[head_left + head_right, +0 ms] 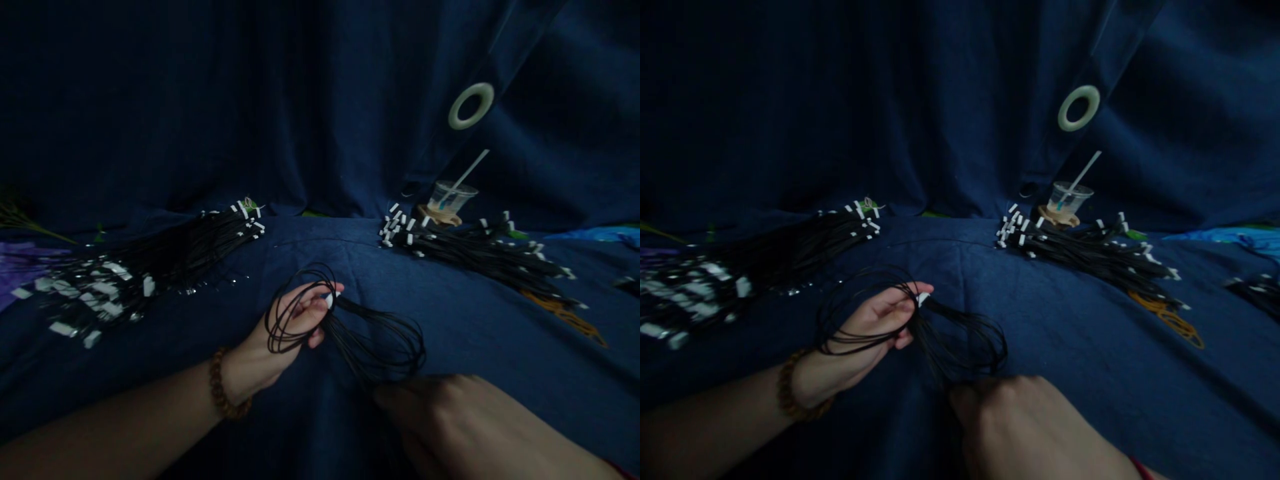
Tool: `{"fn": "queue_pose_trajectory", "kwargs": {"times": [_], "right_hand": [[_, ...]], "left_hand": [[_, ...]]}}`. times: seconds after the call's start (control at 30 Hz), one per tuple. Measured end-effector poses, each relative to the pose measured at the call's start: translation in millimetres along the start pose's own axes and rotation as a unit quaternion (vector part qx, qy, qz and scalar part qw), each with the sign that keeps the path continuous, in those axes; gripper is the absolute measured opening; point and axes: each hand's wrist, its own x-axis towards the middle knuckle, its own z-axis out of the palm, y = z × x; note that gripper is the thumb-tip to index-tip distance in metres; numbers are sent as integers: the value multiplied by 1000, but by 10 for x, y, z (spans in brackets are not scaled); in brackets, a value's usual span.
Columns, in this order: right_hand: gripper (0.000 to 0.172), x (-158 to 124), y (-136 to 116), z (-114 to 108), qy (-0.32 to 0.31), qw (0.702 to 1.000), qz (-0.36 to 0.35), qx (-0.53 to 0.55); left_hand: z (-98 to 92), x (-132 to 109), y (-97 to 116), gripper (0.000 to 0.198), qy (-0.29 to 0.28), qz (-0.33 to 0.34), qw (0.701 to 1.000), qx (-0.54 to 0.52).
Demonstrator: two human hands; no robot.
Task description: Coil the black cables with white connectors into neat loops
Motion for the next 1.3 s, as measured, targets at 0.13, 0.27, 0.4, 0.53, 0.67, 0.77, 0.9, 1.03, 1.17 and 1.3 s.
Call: {"fn": "queue_pose_trajectory", "kwargs": {"times": [0.13, 0.27, 0.4, 0.53, 0.67, 0.77, 0.9, 1.03, 1.17, 1.3], "right_hand": [[29, 201, -45, -101, -8, 996, 50, 71], [23, 415, 42, -115, 15, 987, 56, 152], [30, 520, 124, -47, 33, 962, 54, 266], [31, 541, 141, 58, 49, 923, 37, 380], [27, 557, 117, 115, 74, 902, 39, 424], [20, 569, 89, 112, 110, 905, 33, 411], [17, 572, 61, 92, 157, 934, 16, 322], [16, 551, 34, 73, 184, 957, 15, 223], [13, 499, 38, -7, 174, 961, 27, 215], [29, 444, 164, -153, 55, 929, 41, 364]], "left_hand": [[32, -9, 12, 22, 6, -3, 1000, 1], [81, -12, 36, 18, 23, 18, 1000, -10], [85, -17, 37, 20, 43, 33, 998, -18], [42, -20, 6, 22, 24, 45, 999, -7], [31, -15, 4, 22, 17, 57, 998, 18], [55, -21, 35, 23, 17, 31, 999, 1], [85, -38, 62, 24, 28, 16, 999, -19], [100, -33, 41, 23, 43, 25, 999, -4], [107, -16, 14, 20, 39, 19, 999, 12], [99, -19, 15, 22, 30, -31, 999, 0]]}}
